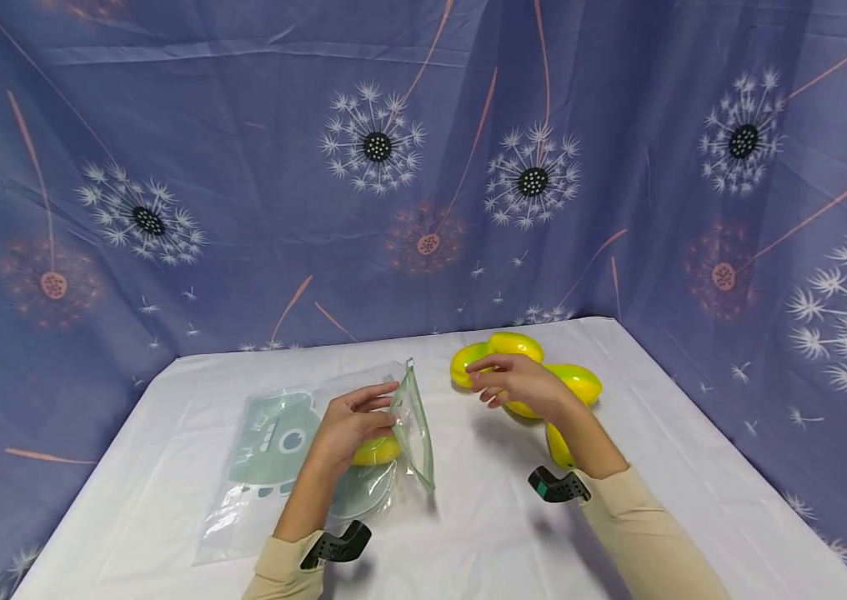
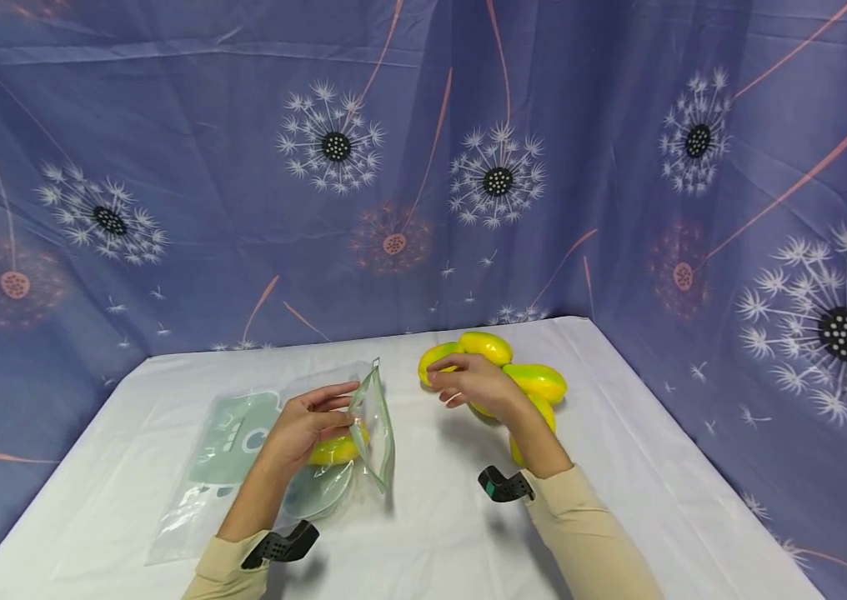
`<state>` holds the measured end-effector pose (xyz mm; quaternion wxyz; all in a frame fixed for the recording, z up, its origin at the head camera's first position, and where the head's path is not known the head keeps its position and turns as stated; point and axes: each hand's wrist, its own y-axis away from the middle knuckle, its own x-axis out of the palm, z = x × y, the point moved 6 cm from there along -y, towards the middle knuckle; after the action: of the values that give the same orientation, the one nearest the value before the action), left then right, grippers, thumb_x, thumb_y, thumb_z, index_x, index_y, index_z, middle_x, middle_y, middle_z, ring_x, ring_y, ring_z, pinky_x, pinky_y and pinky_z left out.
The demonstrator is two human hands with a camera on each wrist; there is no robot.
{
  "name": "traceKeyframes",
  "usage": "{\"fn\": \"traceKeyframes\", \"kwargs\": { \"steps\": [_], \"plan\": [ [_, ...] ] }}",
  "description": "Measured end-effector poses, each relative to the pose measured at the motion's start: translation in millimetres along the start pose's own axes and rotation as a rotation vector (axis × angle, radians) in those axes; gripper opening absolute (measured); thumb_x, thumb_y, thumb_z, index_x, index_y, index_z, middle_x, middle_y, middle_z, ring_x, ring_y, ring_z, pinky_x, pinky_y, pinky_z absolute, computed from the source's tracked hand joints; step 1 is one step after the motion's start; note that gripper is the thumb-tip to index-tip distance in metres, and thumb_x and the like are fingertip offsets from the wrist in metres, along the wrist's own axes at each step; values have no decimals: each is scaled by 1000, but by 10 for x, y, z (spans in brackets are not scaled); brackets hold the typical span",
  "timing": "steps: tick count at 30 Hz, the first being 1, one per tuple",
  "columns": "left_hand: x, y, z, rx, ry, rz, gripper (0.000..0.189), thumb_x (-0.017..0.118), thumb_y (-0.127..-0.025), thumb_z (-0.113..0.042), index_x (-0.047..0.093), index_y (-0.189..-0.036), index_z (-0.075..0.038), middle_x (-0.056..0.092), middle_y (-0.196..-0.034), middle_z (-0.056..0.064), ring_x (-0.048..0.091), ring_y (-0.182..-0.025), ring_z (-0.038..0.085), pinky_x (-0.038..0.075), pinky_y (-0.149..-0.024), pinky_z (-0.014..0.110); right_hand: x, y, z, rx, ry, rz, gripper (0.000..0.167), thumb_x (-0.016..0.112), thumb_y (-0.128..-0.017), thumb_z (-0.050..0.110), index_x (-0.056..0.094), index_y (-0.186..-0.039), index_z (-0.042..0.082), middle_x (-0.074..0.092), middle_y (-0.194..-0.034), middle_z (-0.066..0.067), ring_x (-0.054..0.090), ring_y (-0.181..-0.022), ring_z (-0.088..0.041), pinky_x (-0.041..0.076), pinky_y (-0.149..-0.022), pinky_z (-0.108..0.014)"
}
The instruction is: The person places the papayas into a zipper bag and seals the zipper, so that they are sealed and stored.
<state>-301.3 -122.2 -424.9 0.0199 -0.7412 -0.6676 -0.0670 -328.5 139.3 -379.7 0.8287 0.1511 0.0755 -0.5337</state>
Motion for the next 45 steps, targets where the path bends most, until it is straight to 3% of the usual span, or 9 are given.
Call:
{"fn": "traceKeyframes", "kwargs": {
  "steps": [5,10,15,20,24,29,37,45],
  "plan": [
    [6,4,5,-3,-1,1,51,68,-84,13,65,-133,1,70,-120,22,73,-90,23,63,-75,32,-347,128,40,42,147,-69,53,67,-97,30,57,-141,2,62,-133,-20,64,-110,-35,58,-94,-42],
    [14,4,2,-1,-14,-4,51,69,-83,12,66,-133,-1,71,-118,20,73,-90,23,63,-75,33,-623,251,-1,81,270,-114,55,67,-97,32,55,-142,4,65,-127,-23,64,-110,-36,56,-96,-48],
    [14,17,-7,4,-21,-12,51,70,-83,11,67,-132,-1,71,-117,18,73,-87,20,63,-75,32,-859,350,-91,92,356,-125,56,70,-95,32,56,-140,3,68,-124,-20,64,-111,-38,58,-93,-46],
    [14,24,-6,7,-18,-11,50,69,-83,12,66,-132,0,71,-118,19,73,-92,26,63,-74,32,-1021,445,-166,104,415,-104,57,71,-94,32,57,-140,2,66,-127,-20,64,-111,-36,59,-89,-44],
    [15,22,-7,7,-25,-13,49,69,-83,11,67,-131,0,71,-119,20,73,-94,27,63,-74,32,-1104,489,-258,129,423,-38,61,70,-94,33,53,-143,1,67,-126,-18,64,-110,-31,58,-90,-44],
    [18,21,-10,-1,-35,-13,49,69,-84,10,67,-131,-1,71,-120,20,73,-94,26,63,-75,32,-1193,547,-390,156,416,30,63,69,-95,32,49,-146,0,61,-137,-23,64,-114,-29,58,-92,-43],
    [9,32,-28,-5,-52,-9,48,70,-84,10,67,-131,-1,71,-119,20,73,-89,21,63,-76,33,-1249,622,-559,217,302,112,72,71,-94,27,39,-153,1,53,-145,-25,62,-120,-27,51,-103,-52],
    [22,44,-31,-20,-46,7,50,70,-83,11,68,-130,-3,70,-120,19,73,-88,20,62,-74,32,-1287,666,-718,260,274,140,77,72,-92,26,35,-157,8,65,-128,-12,57,-121,-30,53,-100,-47]
  ]
}}
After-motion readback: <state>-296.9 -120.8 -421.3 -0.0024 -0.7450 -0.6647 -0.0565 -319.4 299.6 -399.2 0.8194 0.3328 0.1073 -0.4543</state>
